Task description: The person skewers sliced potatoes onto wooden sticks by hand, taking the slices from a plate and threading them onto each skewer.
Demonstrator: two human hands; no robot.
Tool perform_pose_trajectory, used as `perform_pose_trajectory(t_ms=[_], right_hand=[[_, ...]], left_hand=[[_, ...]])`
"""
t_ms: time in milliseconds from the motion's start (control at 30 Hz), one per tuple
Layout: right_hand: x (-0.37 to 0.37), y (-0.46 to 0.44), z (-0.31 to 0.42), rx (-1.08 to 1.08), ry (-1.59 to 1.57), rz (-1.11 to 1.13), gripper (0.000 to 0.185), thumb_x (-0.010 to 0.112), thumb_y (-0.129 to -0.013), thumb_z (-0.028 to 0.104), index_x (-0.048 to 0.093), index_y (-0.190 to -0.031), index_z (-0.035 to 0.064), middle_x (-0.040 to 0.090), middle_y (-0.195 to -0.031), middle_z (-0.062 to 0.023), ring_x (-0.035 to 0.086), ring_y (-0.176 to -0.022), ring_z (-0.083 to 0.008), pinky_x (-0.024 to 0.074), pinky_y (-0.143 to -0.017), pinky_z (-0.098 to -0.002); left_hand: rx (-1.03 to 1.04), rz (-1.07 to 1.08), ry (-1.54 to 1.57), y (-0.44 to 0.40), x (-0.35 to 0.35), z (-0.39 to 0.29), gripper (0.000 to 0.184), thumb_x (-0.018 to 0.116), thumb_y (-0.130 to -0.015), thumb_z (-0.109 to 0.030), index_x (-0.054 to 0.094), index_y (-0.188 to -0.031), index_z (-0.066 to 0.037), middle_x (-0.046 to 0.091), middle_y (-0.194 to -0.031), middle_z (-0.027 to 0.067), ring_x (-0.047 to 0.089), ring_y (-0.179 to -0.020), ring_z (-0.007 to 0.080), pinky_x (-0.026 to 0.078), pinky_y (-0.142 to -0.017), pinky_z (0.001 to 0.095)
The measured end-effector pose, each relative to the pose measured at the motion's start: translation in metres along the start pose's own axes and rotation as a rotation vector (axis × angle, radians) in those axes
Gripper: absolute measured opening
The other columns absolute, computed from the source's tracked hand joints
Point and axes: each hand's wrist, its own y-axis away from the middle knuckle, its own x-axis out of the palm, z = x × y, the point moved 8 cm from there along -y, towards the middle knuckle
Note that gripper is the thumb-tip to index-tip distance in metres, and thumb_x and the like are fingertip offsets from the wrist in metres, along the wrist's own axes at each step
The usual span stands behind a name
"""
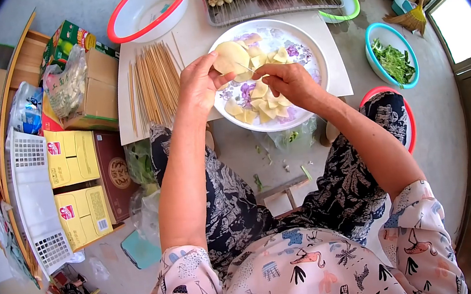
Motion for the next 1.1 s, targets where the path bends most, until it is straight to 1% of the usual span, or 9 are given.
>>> perform_pose_trajectory(t_ms=[200, 433, 533, 600, 733, 800, 833, 900, 1100], right_hand=[[-0.006, 0.004, 0.007, -0.007, 0.11, -0.025, 0.016, 0.054, -0.085, 0.011, 0.065, -0.097, 0.0114, 0.064, -0.072, -0.0095, 0.06, -0.062, -0.0195, 0.0474, -0.061, -0.0328], [-0.005, 0.002, 0.004, -0.041, 0.11, -0.043, 0.015, 0.052, -0.086, 0.011, 0.065, -0.095, 0.0105, 0.063, -0.07, -0.0093, 0.06, -0.061, -0.0197, 0.0472, -0.061, -0.0333], [-0.002, 0.0, -0.002, -0.024, 0.059, -0.025, 0.015, 0.053, -0.086, 0.012, 0.065, -0.095, 0.0085, 0.062, -0.068, -0.0086, 0.059, -0.06, -0.0172, 0.0465, -0.06, -0.0311], [0.004, -0.004, -0.004, -0.043, -0.043, 0.01, 0.015, 0.053, -0.087, 0.009, 0.064, -0.096, 0.0026, 0.057, -0.063, -0.0023, 0.052, -0.057, -0.0081, 0.042, -0.054, -0.0244], [0.002, -0.003, 0.002, 0.045, -0.133, 0.037, 0.015, 0.054, -0.087, 0.01, 0.063, -0.095, 0.0015, 0.058, -0.063, -0.0017, 0.051, -0.057, -0.0066, 0.0407, -0.054, -0.0233], [0.001, -0.003, 0.001, 0.099, -0.111, 0.043, 0.014, 0.054, -0.087, 0.01, 0.063, -0.094, 0.001, 0.058, -0.063, -0.0013, 0.051, -0.057, -0.0056, 0.04, -0.053, -0.0231], [0.001, -0.002, 0.001, 0.097, -0.113, 0.043, 0.014, 0.054, -0.087, 0.01, 0.063, -0.094, 0.001, 0.058, -0.063, -0.0013, 0.051, -0.057, -0.0056, 0.04, -0.053, -0.0231], [0.003, -0.001, 0.001, 0.056, -0.009, 0.072, 0.014, 0.054, -0.086, 0.012, 0.064, -0.089, 0.0022, 0.062, -0.063, -0.0041, 0.056, -0.058, -0.0101, 0.0437, -0.056, -0.0255], [0.012, 0.001, -0.006, 0.085, -0.148, 0.114, 0.014, 0.053, -0.086, 0.011, 0.065, -0.089, 0.0042, 0.06, -0.06, -0.0012, 0.052, -0.056, -0.0057, 0.0403, -0.053, -0.0241]], left_hand=[[-0.043, 0.057, -0.01, 0.002, 0.002, 0.002, 0.021, 0.058, -0.086, -0.013, 0.058, -0.098, 0.004, 0.06, -0.094, 0.0119, 0.06, -0.083, 0.0198, 0.057, -0.066, 0.0324], [-0.072, 0.067, 0.039, 0.004, 0.003, 0.004, 0.02, 0.057, -0.086, -0.011, 0.057, -0.098, 0.005, 0.06, -0.094, 0.0122, 0.061, -0.082, 0.0201, 0.057, -0.067, 0.0321], [-0.074, 0.092, 0.035, 0.005, 0.005, 0.006, 0.02, 0.058, -0.085, -0.011, 0.057, -0.098, 0.004, 0.06, -0.095, 0.0125, 0.061, -0.082, 0.0198, 0.057, -0.067, 0.0317], [-0.094, 0.101, -0.02, 0.005, 0.008, 0.013, 0.021, 0.058, -0.085, -0.012, 0.057, -0.098, 0.004, 0.06, -0.096, 0.013, 0.061, -0.081, 0.0191, 0.057, -0.066, 0.0305], [-0.049, 0.087, -0.061, 0.002, 0.005, 0.007, 0.022, 0.058, -0.085, -0.013, 0.058, -0.098, 0.004, 0.061, -0.094, 0.0126, 0.061, -0.078, 0.018, 0.056, -0.064, 0.0289], [0.031, -0.061, -0.109, -0.001, -0.007, -0.002, 0.023, 0.057, -0.084, -0.011, 0.057, -0.097, 0.008, 0.062, -0.092, 0.0143, 0.063, -0.078, 0.0198, 0.057, -0.059, 0.0287], [0.032, -0.063, -0.111, -0.001, -0.01, -0.004, 0.023, 0.057, -0.084, -0.011, 0.057, -0.097, 0.008, 0.062, -0.092, 0.0143, 0.063, -0.078, 0.0198, 0.057, -0.059, 0.0287], [0.075, -0.09, -0.078, -0.001, -0.015, -0.011, 0.022, 0.058, -0.083, -0.01, 0.057, -0.097, 0.006, 0.062, -0.09, 0.013, 0.063, -0.075, 0.0184, 0.056, -0.055, 0.0259], [0.074, -0.009, -0.136, -0.003, -0.007, -0.006, 0.019, 0.06, -0.082, -0.009, 0.058, -0.096, 0.003, 0.062, -0.09, 0.0112, 0.062, -0.074, 0.0165, 0.055, -0.053, 0.0235]])
